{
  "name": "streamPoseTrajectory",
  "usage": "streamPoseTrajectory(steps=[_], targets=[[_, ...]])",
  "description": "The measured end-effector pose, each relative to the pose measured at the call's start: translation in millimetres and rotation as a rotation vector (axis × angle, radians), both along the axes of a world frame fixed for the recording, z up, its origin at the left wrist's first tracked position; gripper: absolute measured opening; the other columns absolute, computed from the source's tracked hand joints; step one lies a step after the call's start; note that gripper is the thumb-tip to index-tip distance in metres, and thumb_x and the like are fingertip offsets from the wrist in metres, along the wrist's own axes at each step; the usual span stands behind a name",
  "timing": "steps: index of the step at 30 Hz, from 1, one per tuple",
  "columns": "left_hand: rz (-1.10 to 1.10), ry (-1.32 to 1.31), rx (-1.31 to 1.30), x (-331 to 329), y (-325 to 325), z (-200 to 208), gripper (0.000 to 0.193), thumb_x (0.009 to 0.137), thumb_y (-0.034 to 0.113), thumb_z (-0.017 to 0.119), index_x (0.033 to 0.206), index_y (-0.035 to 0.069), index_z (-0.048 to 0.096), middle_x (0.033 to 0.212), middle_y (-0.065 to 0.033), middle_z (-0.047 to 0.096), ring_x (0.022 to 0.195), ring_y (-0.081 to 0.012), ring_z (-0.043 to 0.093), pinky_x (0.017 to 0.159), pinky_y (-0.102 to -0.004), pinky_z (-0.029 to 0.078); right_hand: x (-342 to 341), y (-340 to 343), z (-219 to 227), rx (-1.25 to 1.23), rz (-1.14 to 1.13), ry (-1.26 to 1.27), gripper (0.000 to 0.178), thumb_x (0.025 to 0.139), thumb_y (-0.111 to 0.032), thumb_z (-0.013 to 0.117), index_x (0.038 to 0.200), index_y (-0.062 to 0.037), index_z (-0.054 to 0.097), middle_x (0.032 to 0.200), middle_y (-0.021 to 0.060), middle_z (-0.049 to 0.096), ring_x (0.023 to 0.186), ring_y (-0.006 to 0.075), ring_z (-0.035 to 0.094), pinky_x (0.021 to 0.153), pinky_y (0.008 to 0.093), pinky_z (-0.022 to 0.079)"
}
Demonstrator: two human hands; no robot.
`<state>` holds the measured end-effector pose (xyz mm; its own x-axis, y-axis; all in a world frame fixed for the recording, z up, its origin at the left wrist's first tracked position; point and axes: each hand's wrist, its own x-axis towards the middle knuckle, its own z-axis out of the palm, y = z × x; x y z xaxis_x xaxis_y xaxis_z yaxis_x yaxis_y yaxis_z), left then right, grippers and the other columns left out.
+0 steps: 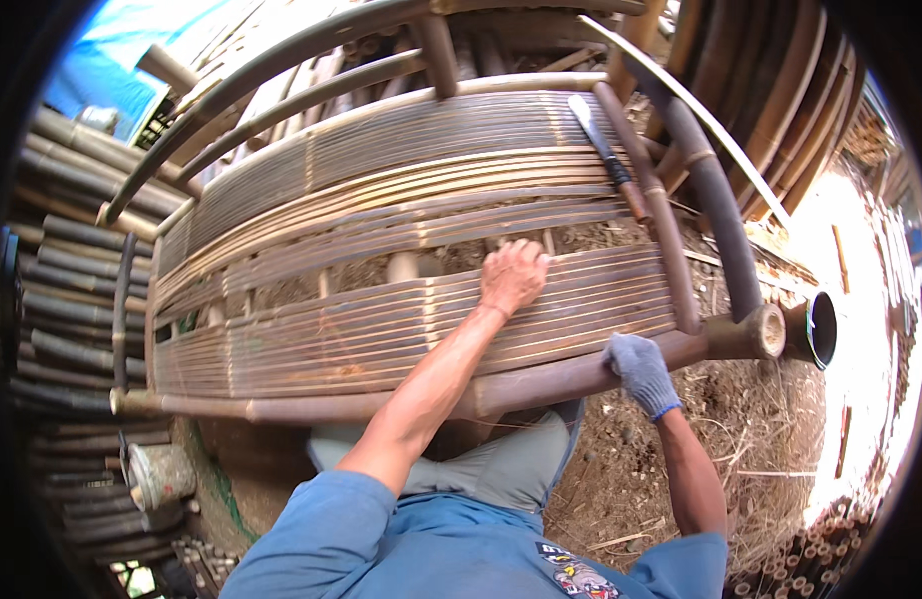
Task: The person weaves thin bamboo strips into a larger bamboo frame using both hands. They interlace the strips through the frame's structure and occasionally use a small wooden tool to tighten the weave.
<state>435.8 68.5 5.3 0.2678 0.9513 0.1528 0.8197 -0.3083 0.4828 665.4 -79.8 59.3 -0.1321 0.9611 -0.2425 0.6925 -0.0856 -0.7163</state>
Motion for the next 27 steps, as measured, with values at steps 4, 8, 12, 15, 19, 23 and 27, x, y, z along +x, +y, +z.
streamPoseTrajectory(steps=[4,8,12,15,19,23,27], targets=[[-0.173,-0.481,0.025,-62,-1,7,0.029,0.092,0.023,0.060,0.115,0.007,0.061,0.118,-0.0155,0.058,0.120,-0.0331,0.053,0.107,-0.0432,0.041,19,-38,-5,0.104,-0.690,0.776,0.032,0.103,-0.029,0.050,0.097,-0.0030,0.068,0.079,0.0050,0.063,0.070,0.0104,0.060,0.064,0.0263,0.048],[-0.628,-0.080,-0.061,-168,-59,79,0.036,0.082,0.011,0.062,0.118,0.008,0.061,0.125,-0.0127,0.057,0.121,-0.0330,0.052,0.110,-0.0447,0.040,100,-153,-3,-0.031,-0.865,-0.767,0.051,0.098,-0.038,0.055,0.123,0.0066,0.059,0.118,0.0226,0.065,0.117,0.0330,0.057,0.104,0.0422,0.043],[-0.250,0.428,-0.111,-288,-138,78,0.041,0.078,0.012,0.065,0.119,0.007,0.060,0.132,-0.0144,0.053,0.123,-0.0343,0.050,0.106,-0.0470,0.041,-11,-177,-1,0.385,-1.005,-0.540,0.059,0.093,-0.028,0.063,0.141,0.0020,0.044,0.144,0.0290,0.043,0.138,0.0406,0.039,0.116,0.0463,0.033],[-0.034,0.405,0.201,-334,-179,51,0.025,0.082,0.013,0.065,0.106,0.005,0.061,0.111,-0.0124,0.058,0.108,-0.0309,0.056,0.097,-0.0446,0.043,-127,-154,12,0.550,-0.553,-0.397,0.052,0.087,-0.015,0.067,0.134,0.0016,0.051,0.139,0.0259,0.049,0.135,0.0398,0.043,0.114,0.0473,0.035],[-0.234,0.343,0.268,-366,-198,51,0.009,0.085,0.013,0.062,0.091,0.007,0.060,0.090,-0.0085,0.057,0.091,-0.0274,0.058,0.090,-0.0409,0.042,-230,-119,22,0.609,-0.251,-0.146,0.043,0.084,-0.012,0.068,0.125,-0.0019,0.060,0.132,0.0210,0.056,0.127,0.0373,0.050,0.108,0.0463,0.040],[-0.347,0.168,-0.078,-379,-243,83,0.011,0.086,0.017,0.062,0.090,0.008,0.058,0.092,-0.0103,0.056,0.083,-0.0313,0.059,0.077,-0.0421,0.048,-297,-82,17,0.661,-0.121,-0.115,0.036,0.085,-0.023,0.068,0.116,-0.0049,0.065,0.120,0.0186,0.062,0.114,0.0350,0.057,0.098,0.0450,0.046],[-0.815,-0.015,-0.810,-361,-346,106,0.032,0.095,0.038,0.059,0.105,0.009,0.068,0.105,-0.0103,0.062,0.099,-0.0314,0.063,0.087,-0.0424,0.053,-371,-65,25,0.452,0.074,-0.359,0.033,0.087,-0.035,0.064,0.099,-0.0050,0.071,0.103,0.0166,0.063,0.098,0.0336,0.061,0.083,0.0472,0.050]])
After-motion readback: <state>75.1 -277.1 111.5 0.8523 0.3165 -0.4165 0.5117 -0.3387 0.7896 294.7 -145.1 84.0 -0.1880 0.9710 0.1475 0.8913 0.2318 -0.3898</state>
